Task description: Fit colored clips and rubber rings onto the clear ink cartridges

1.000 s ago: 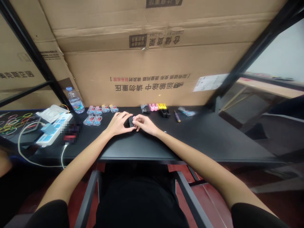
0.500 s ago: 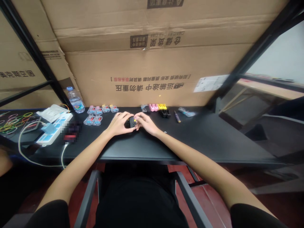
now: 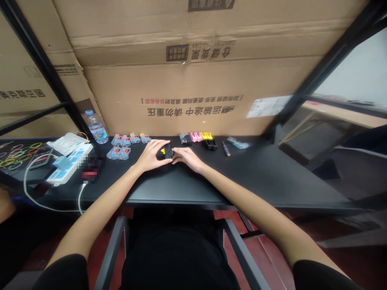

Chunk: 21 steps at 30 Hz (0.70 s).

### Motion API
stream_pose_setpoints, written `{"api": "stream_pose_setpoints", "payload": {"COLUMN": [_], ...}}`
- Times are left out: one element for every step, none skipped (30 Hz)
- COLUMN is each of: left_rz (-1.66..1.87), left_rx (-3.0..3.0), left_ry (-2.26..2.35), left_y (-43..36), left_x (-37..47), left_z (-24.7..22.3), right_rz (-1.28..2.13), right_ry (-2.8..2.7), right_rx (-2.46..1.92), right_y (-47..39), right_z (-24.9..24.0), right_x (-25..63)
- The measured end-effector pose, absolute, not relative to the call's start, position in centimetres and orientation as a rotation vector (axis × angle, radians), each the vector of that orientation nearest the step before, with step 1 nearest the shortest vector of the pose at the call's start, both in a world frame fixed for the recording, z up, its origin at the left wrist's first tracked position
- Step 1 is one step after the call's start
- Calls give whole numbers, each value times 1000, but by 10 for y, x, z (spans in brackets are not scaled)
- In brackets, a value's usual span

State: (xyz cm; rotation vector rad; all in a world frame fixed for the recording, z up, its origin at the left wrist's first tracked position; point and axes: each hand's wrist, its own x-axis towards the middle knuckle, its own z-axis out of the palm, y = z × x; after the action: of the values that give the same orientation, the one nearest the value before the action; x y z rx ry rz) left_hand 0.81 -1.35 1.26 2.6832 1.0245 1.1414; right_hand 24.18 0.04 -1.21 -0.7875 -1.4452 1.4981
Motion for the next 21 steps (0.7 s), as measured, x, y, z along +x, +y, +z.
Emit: {"api": "stream_pose_setpoints", "payload": {"left_rz": [1144, 1147, 1148, 1145, 1141, 1136, 1126, 1118, 1116, 1122, 1132, 1139, 1139, 1130, 1110, 1079, 1041, 1006, 981, 964, 980], "left_rx": [2682, 2680, 2676, 2668, 2656, 2639, 2618, 2594, 2567, 2541, 2519, 2504, 2497, 2501, 2514, 2535, 2560, 2585, 2602, 2611, 2601], "left_ry": [1031, 1038, 1047, 1058, 1072, 1087, 1101, 1110, 1108, 1093, 1068, 1043, 1020, 1004, 994, 986, 977, 968, 969, 985, 1028], "left_y": [-12, -12, -11, -11, -10, -11, -11, -12, -13, -15, -16, -18, -19, -20, -20, -20, -19, -17, -14, -11, -8], "left_x": [8, 7, 6, 6, 6, 5, 5, 5, 5, 5, 6, 7, 8, 9, 10, 10, 8, 5, 1, -4, -11], "left_z": [12, 12, 12, 12, 12, 13, 13, 13, 14, 14, 14, 14, 14, 15, 15, 16, 17, 18, 20, 21, 23], "right_rz": [1488, 1475, 1462, 1447, 1432, 1419, 1408, 1396, 1393, 1410, 1451, 1513, 1586, 1660, 1717, 1748, 1754, 1737, 1704, 1663, 1622], "right_ry": [-1438, -1432, -1428, -1425, -1424, -1426, -1428, -1432, -1436, -1437, -1432, -1425, -1422, -1426, -1437, -1456, -1472, -1476, -1463, -1438, -1409], "right_rx": [-793, -798, -803, -807, -809, -810, -810, -810, -807, -797, -776, -744, -704, -664, -634, -621, -629, -655, -693, -732, -767], "right_y": [1, 2, 2, 3, 3, 3, 3, 2, 1, 0, -1, -3, -5, -6, -7, -8, -8, -8, -6, -5, -3], "right_z": [-12, -12, -13, -13, -13, -13, -12, -12, -11, -9, -8, -7, -5, -4, -3, -2, -1, -1, -2, -2, -3], "right_x": [242, 243, 244, 245, 246, 246, 247, 247, 248, 248, 248, 248, 248, 248, 248, 248, 248, 248, 248, 248, 249]}}
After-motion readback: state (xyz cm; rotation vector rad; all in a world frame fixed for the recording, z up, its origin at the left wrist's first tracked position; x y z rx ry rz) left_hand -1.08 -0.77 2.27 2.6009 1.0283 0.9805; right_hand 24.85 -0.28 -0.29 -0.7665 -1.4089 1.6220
